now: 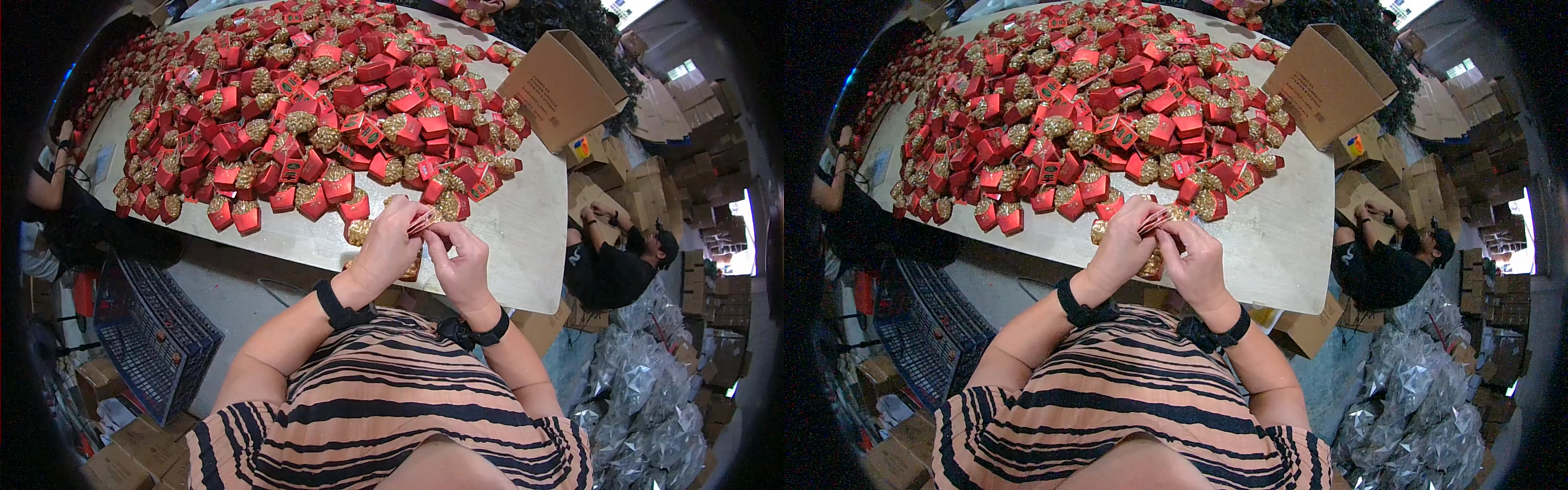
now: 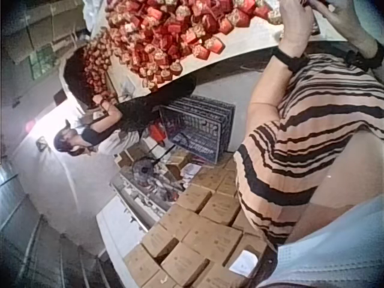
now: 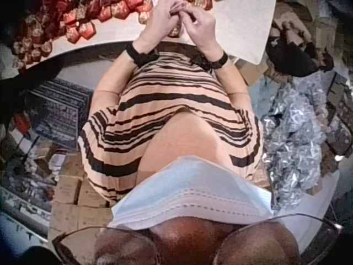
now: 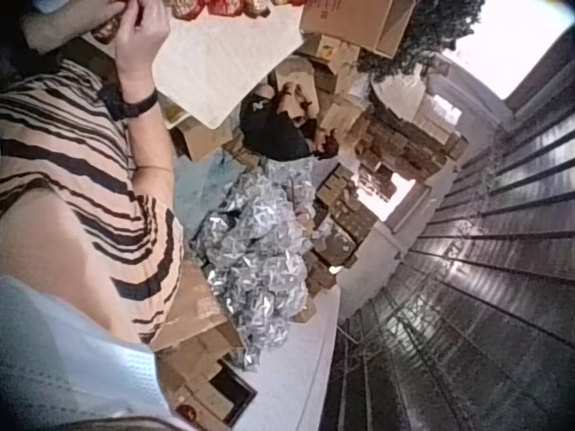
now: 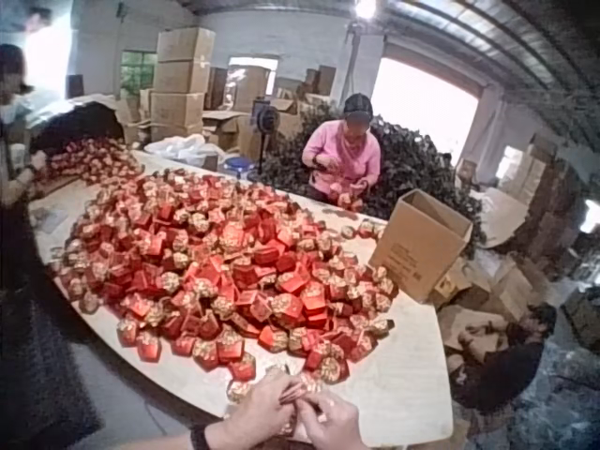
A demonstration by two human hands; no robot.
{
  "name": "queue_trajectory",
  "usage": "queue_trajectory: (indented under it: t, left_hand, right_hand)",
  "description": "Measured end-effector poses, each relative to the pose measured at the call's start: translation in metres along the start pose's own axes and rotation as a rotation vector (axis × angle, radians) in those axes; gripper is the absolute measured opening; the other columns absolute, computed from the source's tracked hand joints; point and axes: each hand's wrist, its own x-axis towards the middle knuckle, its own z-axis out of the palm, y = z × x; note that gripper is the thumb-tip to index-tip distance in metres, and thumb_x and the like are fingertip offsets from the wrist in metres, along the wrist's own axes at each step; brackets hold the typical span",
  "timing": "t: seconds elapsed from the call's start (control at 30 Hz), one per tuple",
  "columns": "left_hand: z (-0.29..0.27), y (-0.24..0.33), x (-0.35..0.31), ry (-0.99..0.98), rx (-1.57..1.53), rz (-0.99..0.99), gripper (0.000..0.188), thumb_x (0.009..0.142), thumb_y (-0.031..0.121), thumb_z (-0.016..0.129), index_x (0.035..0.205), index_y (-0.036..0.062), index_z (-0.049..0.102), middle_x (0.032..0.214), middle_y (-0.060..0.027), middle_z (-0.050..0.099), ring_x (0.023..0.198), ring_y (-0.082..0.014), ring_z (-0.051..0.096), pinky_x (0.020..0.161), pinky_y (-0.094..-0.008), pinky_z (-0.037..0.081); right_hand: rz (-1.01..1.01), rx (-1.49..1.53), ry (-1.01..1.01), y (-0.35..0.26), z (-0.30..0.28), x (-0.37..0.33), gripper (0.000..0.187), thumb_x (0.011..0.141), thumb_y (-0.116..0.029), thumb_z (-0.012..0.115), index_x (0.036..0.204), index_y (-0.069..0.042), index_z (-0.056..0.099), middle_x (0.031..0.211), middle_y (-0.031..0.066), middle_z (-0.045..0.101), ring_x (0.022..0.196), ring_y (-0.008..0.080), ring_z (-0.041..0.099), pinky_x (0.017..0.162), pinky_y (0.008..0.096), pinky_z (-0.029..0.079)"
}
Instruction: Tying and organizing small red and gold decorative items on a production table.
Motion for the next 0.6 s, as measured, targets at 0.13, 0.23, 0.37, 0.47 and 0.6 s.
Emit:
queue_trajectory:
  t: [0.13, 0.23, 0.37, 0.47, 0.6]
  left_hand:
    - [0.001, 0.000, -0.001, 0.011, -0.027, -0.005, 0.024, 0.068, -0.009, 0.056, 0.091, -0.0021, 0.055, 0.083, -0.0145, 0.053, 0.079, -0.0314, 0.055, 0.068, -0.0340, 0.045]
    - [0.002, -0.001, -0.001, 0.022, -0.002, 0.021, 0.025, 0.067, -0.009, 0.056, 0.090, -0.0020, 0.054, 0.083, -0.0146, 0.053, 0.079, -0.0311, 0.055, 0.068, -0.0338, 0.045]
    - [0.001, 0.004, 0.000, 0.026, 0.023, 0.051, 0.025, 0.066, -0.009, 0.057, 0.090, -0.0019, 0.054, 0.083, -0.0147, 0.053, 0.078, -0.0312, 0.055, 0.067, -0.0341, 0.045]
    - [0.001, 0.005, 0.000, 0.023, 0.043, 0.062, 0.024, 0.067, -0.008, 0.059, 0.089, -0.0015, 0.054, 0.083, -0.0147, 0.053, 0.078, -0.0312, 0.055, 0.066, -0.0344, 0.045]
    - [0.002, 0.001, -0.001, 0.017, 0.040, 0.056, 0.023, 0.067, -0.006, 0.061, 0.089, -0.0009, 0.055, 0.083, -0.0145, 0.053, 0.078, -0.0313, 0.055, 0.066, -0.0343, 0.045]
  right_hand:
    - [-0.027, 0.014, 0.006, -0.001, -0.001, -0.001, 0.005, 0.079, 0.001, 0.061, 0.084, 0.002, 0.061, 0.070, 0.0096, 0.060, 0.056, 0.0137, 0.055, 0.053, 0.0258, 0.044]
    - [0.006, 0.028, -0.009, 0.001, -0.001, -0.003, 0.005, 0.079, 0.002, 0.060, 0.084, 0.003, 0.061, 0.070, 0.0098, 0.060, 0.056, 0.0136, 0.055, 0.053, 0.0256, 0.044]
    - [-0.002, -0.016, -0.019, 0.002, -0.003, -0.004, 0.006, 0.079, 0.002, 0.060, 0.085, 0.003, 0.062, 0.069, 0.0098, 0.060, 0.056, 0.0135, 0.056, 0.053, 0.0253, 0.044]
    - [-0.003, -0.038, -0.022, 0.003, -0.004, -0.004, 0.007, 0.079, 0.001, 0.060, 0.085, 0.002, 0.062, 0.070, 0.0100, 0.060, 0.056, 0.0134, 0.056, 0.053, 0.0251, 0.044]
    - [0.040, 0.025, -0.049, -0.007, -0.006, 0.000, 0.009, 0.078, 0.000, 0.062, 0.086, 0.003, 0.062, 0.071, 0.0105, 0.061, 0.058, 0.0123, 0.057, 0.054, 0.0249, 0.045]
